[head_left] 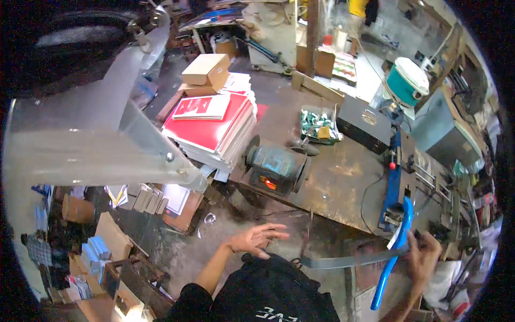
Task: The person constructs a cutting die board by grinding metal strips on a bench grinder, bending them with a bending machine, cutting them using a shear cutter, and hammering the strips into the board with a mallet.
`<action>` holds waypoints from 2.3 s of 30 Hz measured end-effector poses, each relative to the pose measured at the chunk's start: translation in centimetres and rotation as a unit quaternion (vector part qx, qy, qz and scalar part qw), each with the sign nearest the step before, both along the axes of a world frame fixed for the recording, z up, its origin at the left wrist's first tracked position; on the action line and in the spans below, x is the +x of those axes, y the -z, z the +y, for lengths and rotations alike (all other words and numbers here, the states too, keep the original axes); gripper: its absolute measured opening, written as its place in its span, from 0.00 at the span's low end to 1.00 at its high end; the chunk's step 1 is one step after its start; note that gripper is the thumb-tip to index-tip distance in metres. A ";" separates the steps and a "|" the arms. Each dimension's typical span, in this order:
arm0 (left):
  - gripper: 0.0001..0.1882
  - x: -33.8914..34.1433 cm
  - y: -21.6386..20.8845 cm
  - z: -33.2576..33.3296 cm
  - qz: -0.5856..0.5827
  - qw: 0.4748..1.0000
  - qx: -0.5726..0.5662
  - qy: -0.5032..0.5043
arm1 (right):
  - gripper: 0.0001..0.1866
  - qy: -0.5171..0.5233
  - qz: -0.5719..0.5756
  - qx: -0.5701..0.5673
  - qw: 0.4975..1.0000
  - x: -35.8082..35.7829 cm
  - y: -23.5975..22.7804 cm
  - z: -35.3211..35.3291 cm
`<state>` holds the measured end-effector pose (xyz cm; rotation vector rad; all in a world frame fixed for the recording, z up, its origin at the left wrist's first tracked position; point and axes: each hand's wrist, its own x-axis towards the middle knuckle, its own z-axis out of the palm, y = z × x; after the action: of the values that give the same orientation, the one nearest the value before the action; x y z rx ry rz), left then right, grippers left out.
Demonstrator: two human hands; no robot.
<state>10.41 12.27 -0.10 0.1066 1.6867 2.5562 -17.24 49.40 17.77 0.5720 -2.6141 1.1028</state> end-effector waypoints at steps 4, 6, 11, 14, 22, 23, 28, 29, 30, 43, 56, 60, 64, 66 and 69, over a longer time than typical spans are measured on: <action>0.57 -0.4 -2.1 -0.8 -0.069 0.945 0.266 -0.179 | 0.13 -0.116 -0.104 0.123 0.980 3.2 0.2 -10.7; 0.57 -1.0 -5.6 -2.1 -0.071 0.957 0.228 -0.166 | 0.20 -0.149 -0.165 0.069 0.973 4.1 2.9 -13.3; 0.56 -0.7 -6.1 -3.7 0.110 0.961 0.249 -0.051 | 0.25 -0.144 -0.248 0.013 0.958 5.7 6.7 -16.6; 0.59 0.4 -7.5 -3.5 0.039 0.955 0.275 -0.108 | 0.26 -0.177 -0.203 0.059 0.961 6.2 8.4 -17.1; 0.31 3.3 -7.5 -7.0 0.102 0.941 0.316 -0.061 | 0.28 -0.165 -0.260 0.071 0.949 8.5 10.8 -20.0; 0.25 3.8 -7.3 -7.4 0.090 0.943 0.315 -0.064 | 0.28 -0.161 -0.266 0.065 0.948 8.7 11.2 -20.3; 0.12 5.5 -7.2 -9.0 -0.110 0.925 0.261 -0.253 | 0.19 -0.089 -0.184 0.104 0.973 9.8 13.5 -22.5; 0.12 5.6 -6.8 -9.4 -0.113 0.925 0.259 -0.253 | 0.18 -0.063 -0.080 0.069 0.992 10.0 14.0 -23.3; 0.12 5.7 -5.8 -9.9 -0.072 0.942 0.230 -0.232 | 0.13 -0.069 -0.141 0.022 0.987 10.0 14.3 -24.0; 0.18 6.3 0.0 -13.3 -0.061 0.858 0.372 -0.350 | 0.08 -0.062 -0.148 0.004 0.987 9.6 16.3 -30.2; 0.18 9.6 4.3 -14.8 -0.094 0.851 0.371 -0.359 | 0.04 -0.037 -0.163 0.071 0.983 10.5 15.1 -31.7; 0.15 7.2 0.0 -12.4 -0.069 0.853 0.420 -0.302 | 0.09 -0.047 -0.141 0.067 0.987 11.5 13.3 -26.3; 0.09 -2.2 -10.9 -3.8 -0.116 0.947 0.230 -0.190 | 0.12 0.044 -0.083 0.022 0.995 12.1 3.1 -22.2; 0.07 -4.6 -12.8 -1.0 -0.142 0.983 0.013 -0.114 | 0.13 0.066 -0.188 -0.127 0.972 12.5 0.7 -21.6; 0.06 -6.5 -12.8 4.0 -0.117 0.991 -0.023 -0.058 | 0.15 0.000 -0.398 -0.242 0.885 11.7 -0.6 -21.0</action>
<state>3.93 16.25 12.74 -0.2895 1.7052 2.4895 -5.58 28.42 18.40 -0.0245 -2.7169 2.2756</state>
